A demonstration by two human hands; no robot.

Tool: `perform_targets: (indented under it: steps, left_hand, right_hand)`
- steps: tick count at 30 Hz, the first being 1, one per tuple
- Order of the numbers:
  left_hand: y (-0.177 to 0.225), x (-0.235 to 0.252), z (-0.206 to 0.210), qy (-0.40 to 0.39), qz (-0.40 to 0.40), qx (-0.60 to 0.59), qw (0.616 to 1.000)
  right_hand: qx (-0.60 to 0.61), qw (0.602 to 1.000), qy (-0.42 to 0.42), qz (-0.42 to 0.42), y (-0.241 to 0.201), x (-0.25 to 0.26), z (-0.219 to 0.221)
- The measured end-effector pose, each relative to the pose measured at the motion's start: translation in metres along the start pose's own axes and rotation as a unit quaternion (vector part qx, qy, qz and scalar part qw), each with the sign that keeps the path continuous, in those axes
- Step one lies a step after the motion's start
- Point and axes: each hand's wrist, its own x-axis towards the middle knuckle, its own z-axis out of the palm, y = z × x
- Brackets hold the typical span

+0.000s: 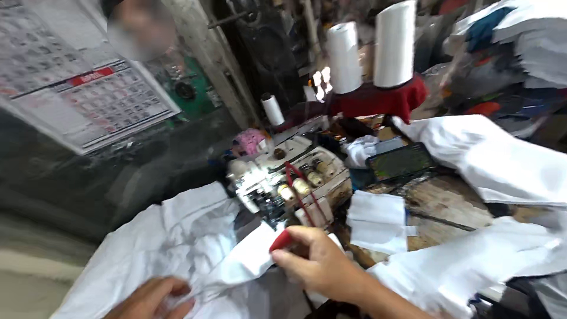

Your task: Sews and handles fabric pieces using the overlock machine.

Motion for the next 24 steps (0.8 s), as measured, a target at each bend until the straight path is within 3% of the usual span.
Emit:
perform_targets:
  steps: [4, 7, 10, 15, 21, 24]
  left_hand:
    - [0.05, 0.041, 0.006, 0.183, 0.116, -0.061, 0.974]
    - [0.079, 0.078, 0.018, 0.141, 0.204, -0.054, 0.967]
    - [0.111, 0.084, 0.002, 0.07, 0.182, -0.08, 0.978]
    - [0.066, 0.101, 0.02, 0.071, 0.251, -0.04, 0.964]
    - [0.104, 0.088, 0.004, -0.002, 0.167, -0.116, 0.979]
    - [0.091, 0.092, 0.005, 0.017, 0.212, -0.122, 0.969]
  right_hand:
    - [0.03, 0.999, 0.014, 0.026, 0.0, -0.003, -0.002]
    - [-0.003, 1.0, 0.017, -0.006, 0.006, -0.003, 0.002]
    - [-0.075, 0.996, 0.043, -0.009, 0.007, -0.004, 0.007]
    - [-0.14, 0.988, 0.059, 0.012, 0.0, 0.002, 0.009]
    - [-0.192, 0.98, 0.058, 0.017, -0.001, -0.001, 0.008]
    - [-0.172, 0.983, 0.061, 0.022, 0.0, 0.001, 0.006]
